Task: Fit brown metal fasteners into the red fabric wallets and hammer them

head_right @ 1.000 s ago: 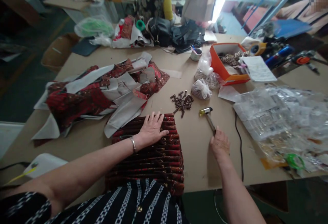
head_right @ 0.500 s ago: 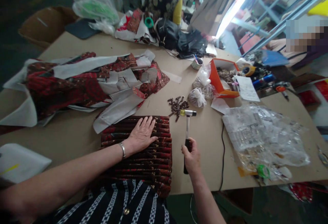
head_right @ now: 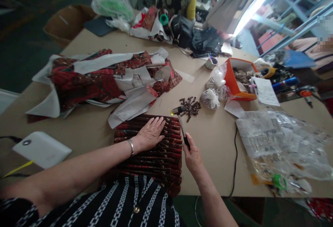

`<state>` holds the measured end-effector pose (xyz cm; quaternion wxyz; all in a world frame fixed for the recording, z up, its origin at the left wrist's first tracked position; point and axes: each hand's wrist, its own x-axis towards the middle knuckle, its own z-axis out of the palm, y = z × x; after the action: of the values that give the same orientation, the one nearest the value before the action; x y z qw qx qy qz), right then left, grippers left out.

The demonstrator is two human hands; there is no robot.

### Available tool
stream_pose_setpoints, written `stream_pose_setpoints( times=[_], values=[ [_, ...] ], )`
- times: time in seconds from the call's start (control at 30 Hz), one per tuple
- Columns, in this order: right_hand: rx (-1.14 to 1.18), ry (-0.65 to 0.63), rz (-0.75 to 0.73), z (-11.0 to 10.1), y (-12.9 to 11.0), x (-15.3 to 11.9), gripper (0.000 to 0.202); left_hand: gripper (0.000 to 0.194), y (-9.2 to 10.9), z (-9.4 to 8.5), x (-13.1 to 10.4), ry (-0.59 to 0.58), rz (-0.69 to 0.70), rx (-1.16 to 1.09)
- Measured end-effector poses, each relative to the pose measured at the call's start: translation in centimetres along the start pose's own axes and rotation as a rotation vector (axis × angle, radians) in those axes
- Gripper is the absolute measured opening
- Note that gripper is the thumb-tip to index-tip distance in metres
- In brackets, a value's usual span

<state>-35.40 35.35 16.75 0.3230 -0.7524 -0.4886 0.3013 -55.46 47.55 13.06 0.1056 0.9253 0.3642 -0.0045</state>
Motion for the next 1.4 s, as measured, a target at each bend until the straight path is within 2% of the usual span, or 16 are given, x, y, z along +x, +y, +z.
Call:
stream_pose_setpoints(
  times=[0.17,0.3,0.4,0.47,0.6,0.63,0.8,0.83,0.97,1.0,1.03,1.17,1.23,1.33,1.4],
  values=[
    [-0.274,-0.023,-0.024,0.2,0.8,-0.5,0.048,0.064,-0.2,0.2,-0.1,0.028,0.016,0.039],
    [-0.418,-0.152,0.014,0.6,1.0,-0.6,0.047,0.063,-0.2,0.3,-0.1,0.029,0.026,0.045],
    [-0.472,-0.182,0.015,0.6,0.7,-0.6,0.047,0.063,-0.2,0.2,0.0,0.034,0.024,0.038],
    [-0.457,-0.143,-0.014,0.7,0.5,-0.8,0.047,0.064,-0.2,0.2,0.0,0.035,0.019,0.029],
    [-0.323,0.061,-0.137,1.2,1.1,-1.6,0.05,0.063,-0.3,-0.1,0.0,0.005,0.033,0.022],
    [-0.307,0.075,-0.155,1.4,1.4,-1.7,0.05,0.063,-0.2,-0.2,0.0,0.0,0.033,0.019],
    [-0.427,-0.151,-0.059,1.8,2.5,-1.7,0.049,0.063,-0.1,-0.5,0.1,-0.02,0.009,-0.008],
    [-0.419,-0.144,-0.046,1.8,2.5,-1.8,0.049,0.064,0.0,-0.5,0.1,-0.021,0.006,-0.009],
    [-0.279,0.05,-0.098,1.8,2.2,-2.9,0.05,0.064,0.0,-0.5,0.1,-0.038,0.001,-0.009],
    [-0.269,0.065,-0.112,1.8,2.1,-3.1,0.05,0.064,0.0,-0.5,0.2,-0.047,0.002,-0.012],
    [-0.283,0.04,-0.11,1.8,2.2,-3.3,0.05,0.064,0.0,-0.5,0.2,-0.055,0.003,-0.015],
    [-0.407,-0.209,0.007,1.7,2.1,-3.5,0.05,0.063,0.0,-0.5,0.3,-0.061,0.0,-0.032],
    [-0.376,-0.173,0.011,1.6,2.0,-3.8,0.05,0.063,-0.1,-0.3,0.3,-0.057,-0.002,-0.039],
    [-0.282,0.001,-0.064,1.7,2.1,-4.4,0.05,0.064,-0.1,0.1,0.4,-0.05,0.001,-0.039],
    [-0.304,-0.007,-0.053,1.7,2.5,-4.7,0.05,0.065,-0.2,0.2,0.3,-0.045,0.007,-0.032]
  ],
)
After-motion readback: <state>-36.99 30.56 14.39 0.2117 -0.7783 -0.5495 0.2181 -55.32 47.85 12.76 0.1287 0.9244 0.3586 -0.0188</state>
